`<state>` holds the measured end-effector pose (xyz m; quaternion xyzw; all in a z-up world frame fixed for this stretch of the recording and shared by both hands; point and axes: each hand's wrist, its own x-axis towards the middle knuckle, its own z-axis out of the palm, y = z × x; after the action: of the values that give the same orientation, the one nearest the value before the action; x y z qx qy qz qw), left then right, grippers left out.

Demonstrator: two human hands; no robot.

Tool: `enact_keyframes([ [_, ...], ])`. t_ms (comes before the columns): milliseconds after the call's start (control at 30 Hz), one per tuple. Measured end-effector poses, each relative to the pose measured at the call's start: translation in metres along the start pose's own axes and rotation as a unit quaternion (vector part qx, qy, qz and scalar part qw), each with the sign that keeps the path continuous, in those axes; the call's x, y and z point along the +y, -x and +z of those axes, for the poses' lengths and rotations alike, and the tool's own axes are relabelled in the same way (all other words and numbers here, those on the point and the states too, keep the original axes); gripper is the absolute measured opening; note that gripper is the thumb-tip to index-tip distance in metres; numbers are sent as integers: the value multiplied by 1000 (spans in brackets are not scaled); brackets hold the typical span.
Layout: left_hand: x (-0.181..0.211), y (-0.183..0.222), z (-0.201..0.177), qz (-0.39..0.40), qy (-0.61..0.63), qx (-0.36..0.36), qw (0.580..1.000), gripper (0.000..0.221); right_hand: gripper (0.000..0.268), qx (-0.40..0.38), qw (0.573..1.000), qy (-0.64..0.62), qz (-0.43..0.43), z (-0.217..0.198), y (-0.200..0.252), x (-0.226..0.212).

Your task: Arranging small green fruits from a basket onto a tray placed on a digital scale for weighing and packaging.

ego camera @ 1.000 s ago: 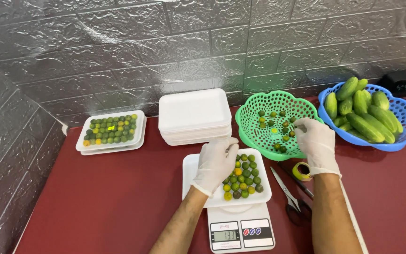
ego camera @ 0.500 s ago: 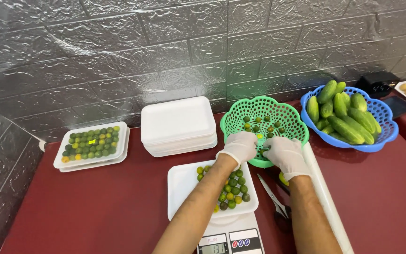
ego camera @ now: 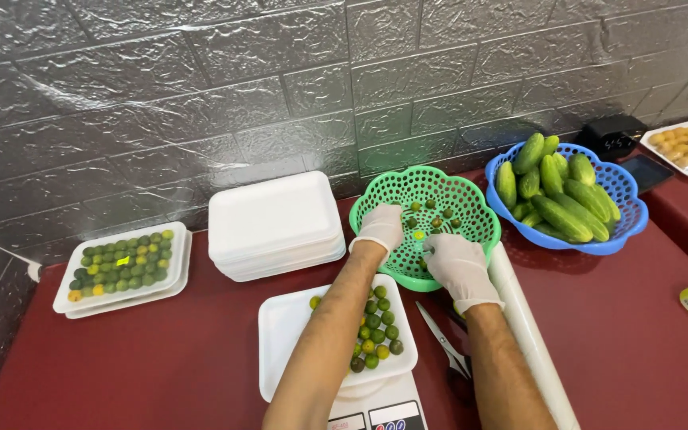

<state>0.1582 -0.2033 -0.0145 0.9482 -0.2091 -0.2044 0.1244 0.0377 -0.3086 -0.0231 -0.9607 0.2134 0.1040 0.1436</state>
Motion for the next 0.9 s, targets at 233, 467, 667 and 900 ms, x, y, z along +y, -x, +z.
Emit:
enact_keyframes([
  [233, 13, -9, -8, -110, 171, -19, 979, 49, 38, -3, 999, -48, 16, 11, -14, 4],
  [467, 3, -56, 26, -133, 140, -56, 980, 43, 40, -16, 999, -46, 3, 2, -5, -1],
  [667, 6, 15, 5, -13, 73, -52, 996, 34, 38, -11, 998, -64, -1, -4, 5, -3],
  [900, -10, 23, 15, 73, 81, 3, 994, 34, 39, 5, 989, -149, -15, -9, 13, -6],
])
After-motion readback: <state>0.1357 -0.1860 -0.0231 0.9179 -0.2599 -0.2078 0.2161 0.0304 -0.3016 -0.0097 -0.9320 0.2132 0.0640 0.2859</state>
